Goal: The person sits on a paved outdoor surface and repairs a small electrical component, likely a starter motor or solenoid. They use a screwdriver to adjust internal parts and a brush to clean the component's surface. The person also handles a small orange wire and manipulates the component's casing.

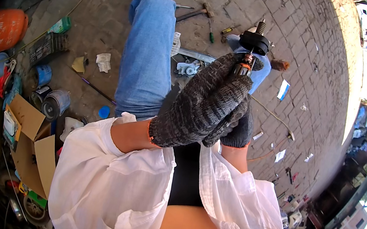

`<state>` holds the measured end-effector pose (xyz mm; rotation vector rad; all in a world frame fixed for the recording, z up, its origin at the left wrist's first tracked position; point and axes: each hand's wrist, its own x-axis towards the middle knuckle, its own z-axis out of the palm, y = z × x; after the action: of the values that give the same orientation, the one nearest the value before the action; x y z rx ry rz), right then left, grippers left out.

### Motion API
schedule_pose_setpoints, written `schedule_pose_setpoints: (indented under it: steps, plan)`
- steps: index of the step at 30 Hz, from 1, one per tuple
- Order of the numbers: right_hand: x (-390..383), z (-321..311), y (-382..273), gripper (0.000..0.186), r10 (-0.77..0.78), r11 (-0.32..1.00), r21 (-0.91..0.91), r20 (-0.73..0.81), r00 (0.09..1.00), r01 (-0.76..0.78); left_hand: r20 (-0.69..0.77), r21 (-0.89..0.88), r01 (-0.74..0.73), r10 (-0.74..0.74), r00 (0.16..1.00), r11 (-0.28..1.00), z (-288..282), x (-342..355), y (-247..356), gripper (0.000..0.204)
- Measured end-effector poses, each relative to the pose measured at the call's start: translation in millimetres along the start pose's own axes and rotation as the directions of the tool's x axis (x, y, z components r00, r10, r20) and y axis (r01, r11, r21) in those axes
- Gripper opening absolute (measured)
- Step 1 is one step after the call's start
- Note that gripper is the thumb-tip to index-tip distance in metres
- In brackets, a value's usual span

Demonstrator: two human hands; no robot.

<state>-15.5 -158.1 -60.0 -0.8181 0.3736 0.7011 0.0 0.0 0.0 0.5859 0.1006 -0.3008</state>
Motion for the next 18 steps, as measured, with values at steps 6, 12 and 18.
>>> schedule_pose_setpoints:
  steps: [6, 12, 18]
  plan:
    - [-1.2, -1.2, 4.5, 0.040, -0.093, 0.994, -0.062, -0.011, 0.996, 0.092, -0.079, 0.258, -0.044, 0.066, 0.995, 0.965, -3.1, -2.7, -2.3, 0.042]
    - [-3.6, 3.0, 4.0, 0.039, -0.355, 0.845, -0.445, -0.049, 0.934, 0.297, -0.030, 0.593, -0.221, 0.296, 0.955, 0.774, -16.7, -0.1, -17.5, 0.045]
    - [-10.0, 22.5, -12.0, 0.034, -0.292, 0.942, -0.186, -0.040, 0.956, 0.280, 0.028, 0.669, -0.267, 0.335, 0.942, 0.694, -16.5, 0.8, -9.2, 0.052]
